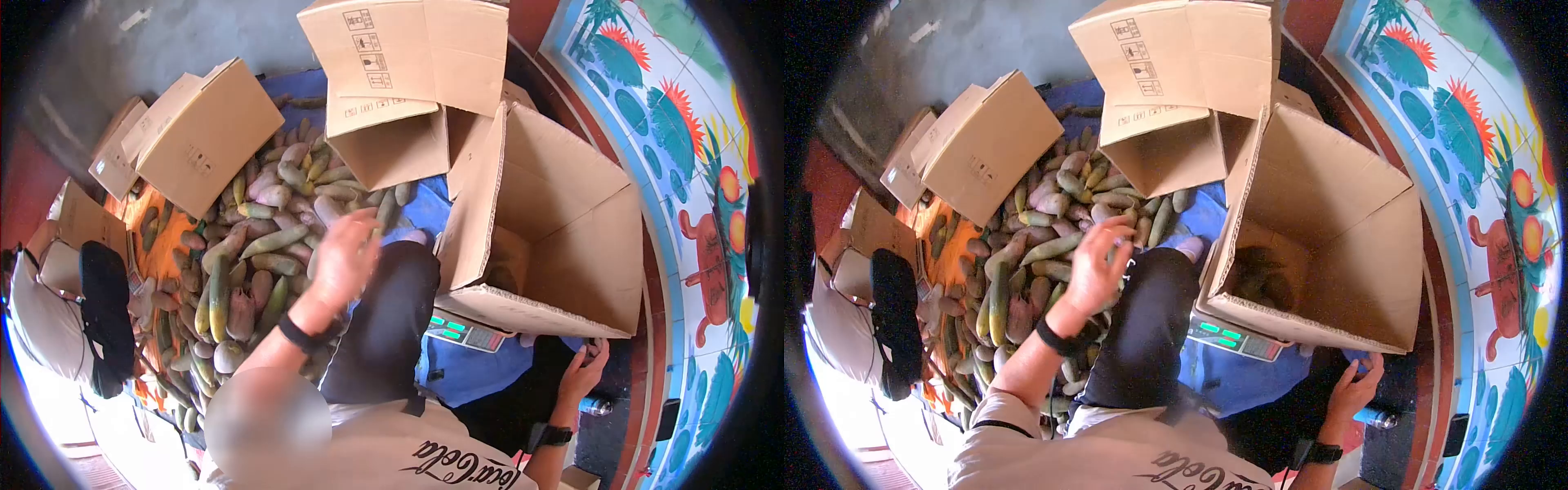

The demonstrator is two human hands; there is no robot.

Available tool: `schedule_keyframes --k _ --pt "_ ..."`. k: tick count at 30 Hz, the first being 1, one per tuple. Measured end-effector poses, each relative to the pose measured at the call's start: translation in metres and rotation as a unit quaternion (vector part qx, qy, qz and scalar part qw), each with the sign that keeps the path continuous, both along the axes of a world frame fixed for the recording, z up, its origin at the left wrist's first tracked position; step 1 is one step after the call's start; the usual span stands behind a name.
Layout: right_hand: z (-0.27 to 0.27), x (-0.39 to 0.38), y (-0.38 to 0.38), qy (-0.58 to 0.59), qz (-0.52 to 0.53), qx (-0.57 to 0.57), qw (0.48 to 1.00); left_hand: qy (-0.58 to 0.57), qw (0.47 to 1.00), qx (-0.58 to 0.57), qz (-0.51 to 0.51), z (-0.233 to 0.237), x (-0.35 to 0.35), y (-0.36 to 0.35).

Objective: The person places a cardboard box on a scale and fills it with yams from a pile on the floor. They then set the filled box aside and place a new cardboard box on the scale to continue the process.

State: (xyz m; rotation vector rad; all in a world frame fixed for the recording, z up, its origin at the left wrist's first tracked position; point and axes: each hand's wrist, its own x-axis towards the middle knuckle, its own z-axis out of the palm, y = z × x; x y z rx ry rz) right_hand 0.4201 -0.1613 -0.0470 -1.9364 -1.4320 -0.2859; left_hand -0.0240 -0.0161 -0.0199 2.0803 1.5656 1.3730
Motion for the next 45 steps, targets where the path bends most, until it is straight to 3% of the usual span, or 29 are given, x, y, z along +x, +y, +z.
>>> schedule_keyframes --k 7,8,10,12,18,21,27,33,39,43,45 --pt "0.002 -0.005 0.003 0.038 -0.002 -0.008 0.999 0.075 0.956 -0.205 0.194 -0.157 -0.143 -0.037" --pt "0.002 -0.005 0.003 0.037 -0.002 -0.01 0.999 0.123 0.917 -0.304 0.225 -0.171 -0.153 -0.048" --pt "-0.001 -0.003 0.004 0.037 -0.005 -0.007 0.999 0.148 0.891 -0.368 0.221 -0.216 -0.174 -0.074" --pt "-0.004 0.001 0.004 0.046 -0.012 -0.009 0.999 0.212 0.829 -0.472 0.211 -0.259 -0.191 -0.102" --pt "-0.004 0.001 0.003 0.044 -0.028 -0.023 0.998 0.187 0.731 -0.594 0.279 -0.249 -0.172 -0.139" --pt "-0.003 0.0 0.004 0.043 -0.024 -0.015 0.999 0.138 0.713 -0.616 0.305 -0.26 -0.171 -0.151" --pt "-0.007 0.004 0.002 0.027 -0.026 -0.017 0.999 0.267 0.741 -0.566 0.243 -0.264 -0.165 -0.135" --pt "-0.003 -0.002 0.002 0.033 -0.038 -0.023 0.998 0.265 0.79 -0.5 0.236 -0.253 -0.162 -0.081" --pt "-0.006 -0.001 0.001 0.054 -0.059 -0.033 0.996 0.282 0.782 -0.526 0.182 -0.249 -0.17 -0.039" --pt "-0.008 0.001 -0.002 0.028 -0.062 -0.038 0.997 0.259 0.77 -0.563 0.155 -0.277 -0.186 -0.038" --pt "-0.007 0.0 0.0 0.029 -0.067 -0.036 0.997 0.189 0.766 -0.591 0.169 -0.278 -0.185 -0.038"
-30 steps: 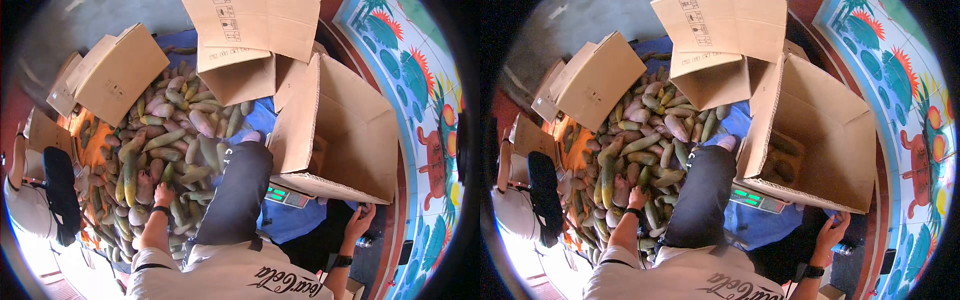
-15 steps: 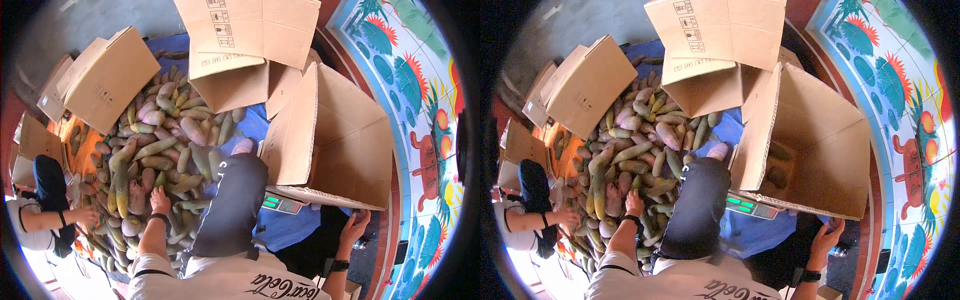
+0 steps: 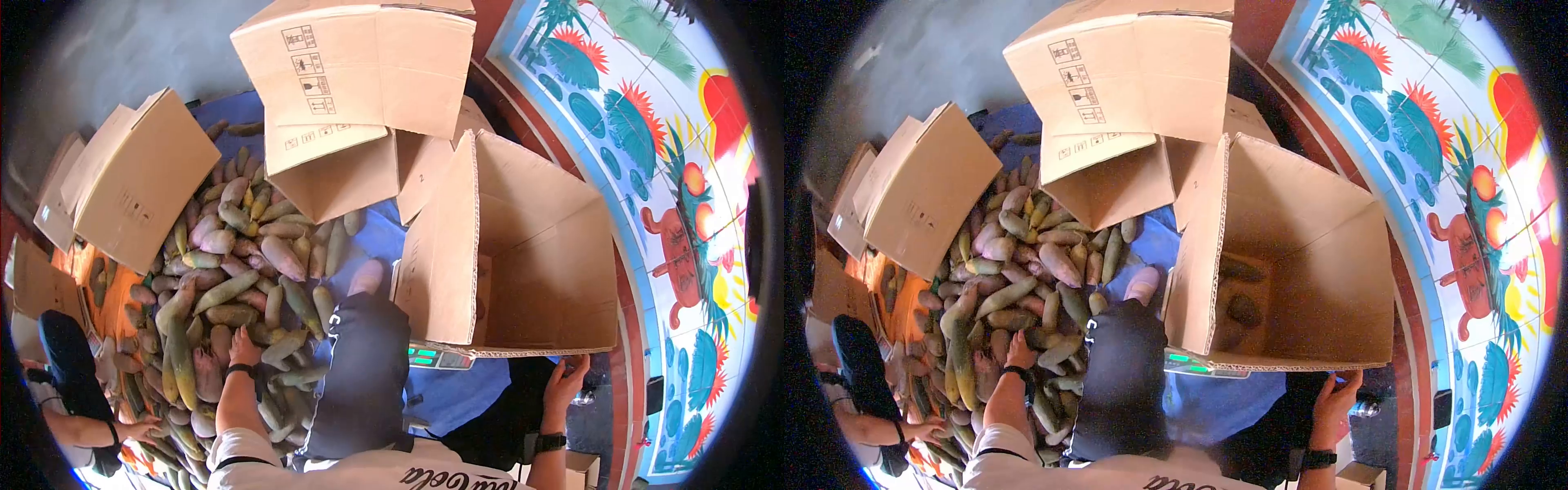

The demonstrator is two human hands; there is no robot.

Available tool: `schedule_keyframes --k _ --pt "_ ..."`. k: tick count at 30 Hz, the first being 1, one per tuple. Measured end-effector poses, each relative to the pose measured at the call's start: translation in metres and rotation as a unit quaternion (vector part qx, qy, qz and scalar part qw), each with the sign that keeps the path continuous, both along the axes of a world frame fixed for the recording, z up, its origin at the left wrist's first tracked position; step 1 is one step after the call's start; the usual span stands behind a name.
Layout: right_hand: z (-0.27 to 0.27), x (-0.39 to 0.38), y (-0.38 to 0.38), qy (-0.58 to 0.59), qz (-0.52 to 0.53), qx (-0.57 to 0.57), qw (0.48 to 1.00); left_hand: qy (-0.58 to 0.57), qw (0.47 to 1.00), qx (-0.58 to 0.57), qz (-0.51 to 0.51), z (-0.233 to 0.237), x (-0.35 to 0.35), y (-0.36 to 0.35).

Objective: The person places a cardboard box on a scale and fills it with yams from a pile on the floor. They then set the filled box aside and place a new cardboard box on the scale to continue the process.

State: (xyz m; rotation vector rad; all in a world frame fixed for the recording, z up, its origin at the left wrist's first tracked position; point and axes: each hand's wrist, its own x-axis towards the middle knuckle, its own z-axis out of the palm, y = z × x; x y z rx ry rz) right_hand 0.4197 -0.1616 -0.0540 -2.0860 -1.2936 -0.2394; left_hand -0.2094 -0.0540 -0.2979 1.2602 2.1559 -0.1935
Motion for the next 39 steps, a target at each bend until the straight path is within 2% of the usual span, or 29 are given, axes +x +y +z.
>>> schedule_keyframes --k 1,5,8,10,11,13,14,17,18,20,22,24,25,28,29,33,36,37,39 --pt "0.001 -0.002 0.0 0.002 -0.001 -0.002 1.0 0.016 1.0 0.027 -0.007 -0.007 0.0 -0.003" --pt "0.006 -0.011 0.003 0.009 0.005 0.006 1.0 0.062 0.998 0.014 -0.018 -0.01 0.004 -0.002" --pt "0.006 -0.011 0.002 0.013 0.015 0.013 1.0 0.145 0.977 -0.022 -0.156 -0.009 0.012 -0.007" --pt "0.005 -0.01 0.001 0.006 0.02 0.015 1.0 0.138 0.98 0.001 -0.145 -0.014 0.017 -0.016" --pt "0.006 -0.01 0.001 0.007 0.018 0.017 1.0 0.122 0.985 -0.007 -0.122 -0.027 0.016 -0.019" --pt "0.012 -0.015 0.002 0.014 0.022 -0.001 1.0 0.068 0.996 -0.021 -0.046 -0.024 0.02 -0.019" --pt "0.012 -0.016 0.003 0.017 0.022 0.0 1.0 0.07 0.996 -0.02 -0.047 -0.027 0.019 -0.022" --pt "0.01 -0.016 0.004 0.014 0.029 0.031 0.999 0.077 0.989 -0.064 -0.108 -0.007 0.026 -0.025" --pt "0.006 -0.012 0.003 0.012 0.027 0.027 0.999 0.081 0.989 -0.061 -0.108 -0.008 0.023 -0.027" --pt "0.003 -0.01 0.001 0.014 0.021 0.027 0.999 0.098 0.969 -0.047 -0.224 -0.02 0.015 -0.044" --pt "0.005 -0.014 0.003 0.009 0.025 0.033 0.999 0.108 0.967 -0.012 -0.231 -0.026 0.008 -0.05" --pt "0.012 -0.017 0.003 0.017 0.011 0.013 1.0 0.133 0.946 -0.06 -0.291 -0.025 0.01 -0.052" --pt "0.014 -0.018 0.002 0.019 0.003 -0.012 1.0 0.16 0.925 -0.002 -0.343 -0.058 -0.001 -0.059" --pt "0.01 -0.016 0.004 0.03 0.024 0.023 0.999 0.198 0.891 -0.048 -0.405 -0.048 0.009 -0.06" --pt "0.012 -0.017 0.004 0.033 0.025 0.026 0.999 0.153 0.941 -0.017 -0.302 0.001 0.031 -0.059" --pt "0.015 -0.016 0.002 0.015 0.034 0.016 0.999 0.143 0.937 -0.035 -0.317 0.019 0.023 -0.068" --pt "0.012 -0.013 0.001 0.017 0.028 0.003 0.999 0.146 0.947 0.069 -0.279 0.036 0.009 -0.077" --pt "0.013 -0.013 0.001 0.011 0.023 0.003 1.0 0.138 0.951 0.107 -0.254 0.056 0.012 -0.082" --pt "0.013 -0.013 0.002 0.021 0.03 0.006 0.999 0.122 0.96 0.097 -0.231 0.066 0.009 -0.086"
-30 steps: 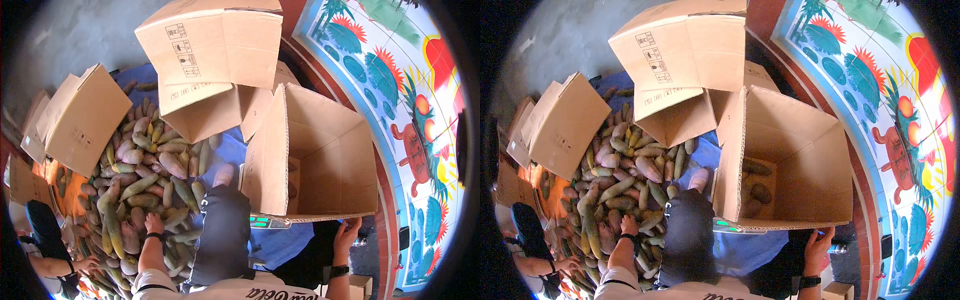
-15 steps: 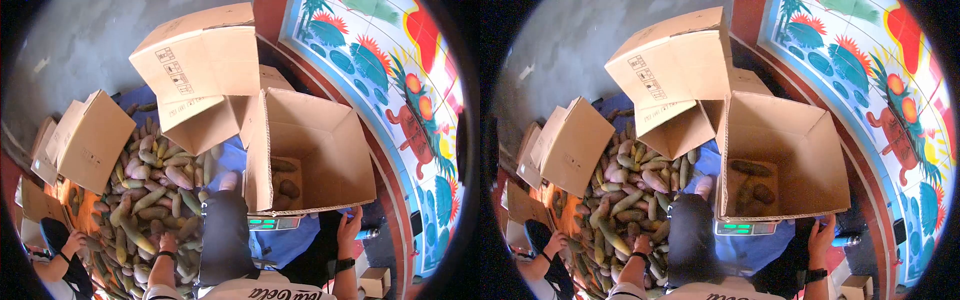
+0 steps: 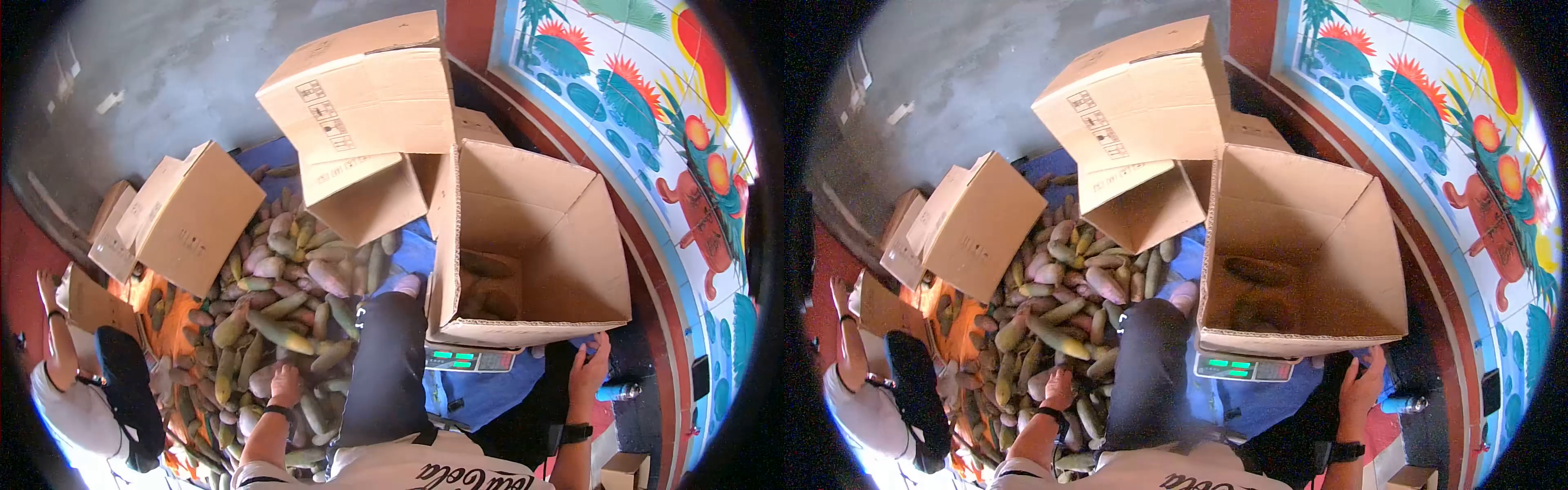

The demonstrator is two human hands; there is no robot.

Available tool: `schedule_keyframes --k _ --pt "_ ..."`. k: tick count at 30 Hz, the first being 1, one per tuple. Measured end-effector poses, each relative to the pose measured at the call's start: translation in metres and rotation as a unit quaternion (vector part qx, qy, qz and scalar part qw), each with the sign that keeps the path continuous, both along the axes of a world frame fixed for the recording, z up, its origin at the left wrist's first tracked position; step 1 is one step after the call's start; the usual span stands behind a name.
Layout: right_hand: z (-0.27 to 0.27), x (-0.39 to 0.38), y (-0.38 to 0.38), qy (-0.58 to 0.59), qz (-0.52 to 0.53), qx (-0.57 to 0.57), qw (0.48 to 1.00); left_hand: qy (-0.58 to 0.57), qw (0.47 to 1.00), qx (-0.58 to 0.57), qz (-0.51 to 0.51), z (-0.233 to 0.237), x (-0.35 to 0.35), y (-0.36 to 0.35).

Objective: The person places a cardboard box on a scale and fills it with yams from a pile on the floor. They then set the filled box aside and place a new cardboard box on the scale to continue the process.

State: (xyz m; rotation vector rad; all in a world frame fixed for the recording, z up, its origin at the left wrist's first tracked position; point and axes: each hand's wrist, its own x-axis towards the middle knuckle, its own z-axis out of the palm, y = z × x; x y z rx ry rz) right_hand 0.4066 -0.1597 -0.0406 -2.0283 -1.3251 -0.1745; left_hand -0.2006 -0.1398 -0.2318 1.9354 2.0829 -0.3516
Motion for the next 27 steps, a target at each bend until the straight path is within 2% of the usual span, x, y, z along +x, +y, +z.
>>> schedule_keyframes --k 5,11,19,23,27 --pt "-0.008 0.008 0.002 0.008 0.004 0.016 1.0 0.001 0.997 0.069 0.027 0.016 -0.002 -0.012" --pt "-0.009 0.01 0.003 0.013 0.024 0.029 0.999 -0.02 0.986 0.068 0.152 0.067 0.015 0.013" --pt "-0.004 0.007 0.001 -0.027 0.037 0.034 0.998 -0.045 0.985 0.125 0.11 0.082 0.03 0.027" --pt "-0.003 0.006 0.002 -0.011 0.041 0.042 0.998 -0.107 0.962 0.211 0.137 0.108 0.038 0.031" --pt "-0.008 0.008 0.003 -0.013 0.039 0.048 0.998 -0.145 0.945 0.276 0.103 0.115 0.041 0.04"
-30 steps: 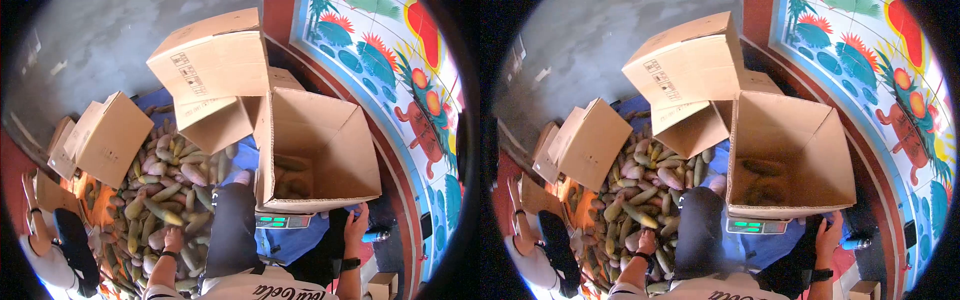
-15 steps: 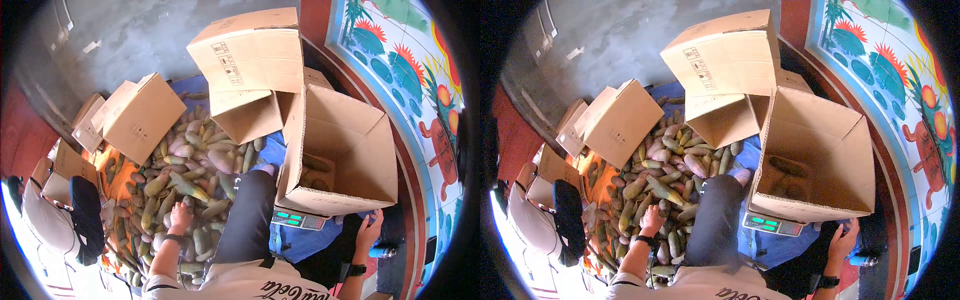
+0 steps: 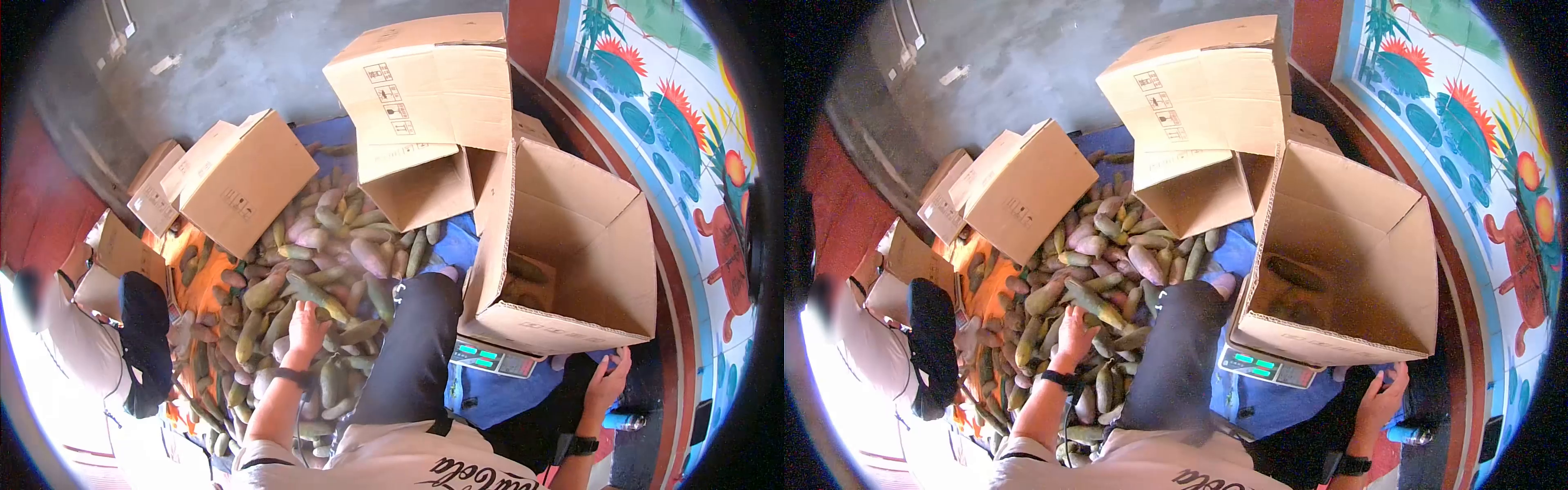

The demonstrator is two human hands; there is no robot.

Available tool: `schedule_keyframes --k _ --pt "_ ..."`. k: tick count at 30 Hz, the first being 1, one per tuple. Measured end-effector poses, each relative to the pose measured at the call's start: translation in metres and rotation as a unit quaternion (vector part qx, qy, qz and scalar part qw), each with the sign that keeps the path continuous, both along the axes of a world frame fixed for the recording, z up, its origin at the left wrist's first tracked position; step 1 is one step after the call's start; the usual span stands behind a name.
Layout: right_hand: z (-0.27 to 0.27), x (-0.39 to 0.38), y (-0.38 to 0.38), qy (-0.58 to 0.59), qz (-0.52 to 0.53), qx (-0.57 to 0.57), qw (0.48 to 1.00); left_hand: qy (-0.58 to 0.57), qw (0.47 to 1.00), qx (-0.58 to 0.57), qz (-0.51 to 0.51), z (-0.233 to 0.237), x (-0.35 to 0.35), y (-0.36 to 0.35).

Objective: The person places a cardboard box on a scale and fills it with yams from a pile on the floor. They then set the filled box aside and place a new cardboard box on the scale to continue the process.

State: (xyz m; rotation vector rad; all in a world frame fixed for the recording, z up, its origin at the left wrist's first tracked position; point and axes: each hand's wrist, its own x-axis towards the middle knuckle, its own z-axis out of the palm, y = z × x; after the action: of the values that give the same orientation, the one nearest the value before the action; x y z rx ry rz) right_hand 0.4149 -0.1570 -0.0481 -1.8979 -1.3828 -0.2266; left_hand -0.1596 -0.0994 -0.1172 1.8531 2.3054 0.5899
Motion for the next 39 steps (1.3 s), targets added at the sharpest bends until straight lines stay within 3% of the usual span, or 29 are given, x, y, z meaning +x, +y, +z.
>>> schedule_keyframes --k 8,12,14,20,27,36,39 --pt "-0.002 0.004 0.0 0.006 0.005 0.0 1.0 -0.072 0.997 0.003 0.008 -0.011 0.019 0.012" --pt "-0.002 0.006 -0.001 0.009 0.002 -0.005 1.0 -0.06 0.989 -0.136 0.005 -0.035 0.032 0.011" --pt "-0.002 0.005 -0.002 0.006 -0.003 -0.009 1.0 -0.005 0.986 -0.158 -0.049 -0.067 0.033 0.008" --pt "-0.005 0.011 -0.005 -0.014 -0.016 -0.023 0.999 0.003 0.972 -0.227 -0.065 -0.107 0.038 0.011" --pt "-0.003 0.008 -0.006 -0.031 -0.006 -0.017 0.999 0.039 0.965 -0.244 -0.084 -0.091 0.057 0.031" --pt "-0.002 0.008 -0.008 -0.021 -0.016 -0.024 0.999 0.095 0.952 -0.258 -0.133 -0.108 0.065 0.037" --pt "0.003 0.005 -0.008 -0.023 -0.012 -0.023 0.999 0.103 0.95 -0.277 -0.097 -0.113 0.067 0.033"
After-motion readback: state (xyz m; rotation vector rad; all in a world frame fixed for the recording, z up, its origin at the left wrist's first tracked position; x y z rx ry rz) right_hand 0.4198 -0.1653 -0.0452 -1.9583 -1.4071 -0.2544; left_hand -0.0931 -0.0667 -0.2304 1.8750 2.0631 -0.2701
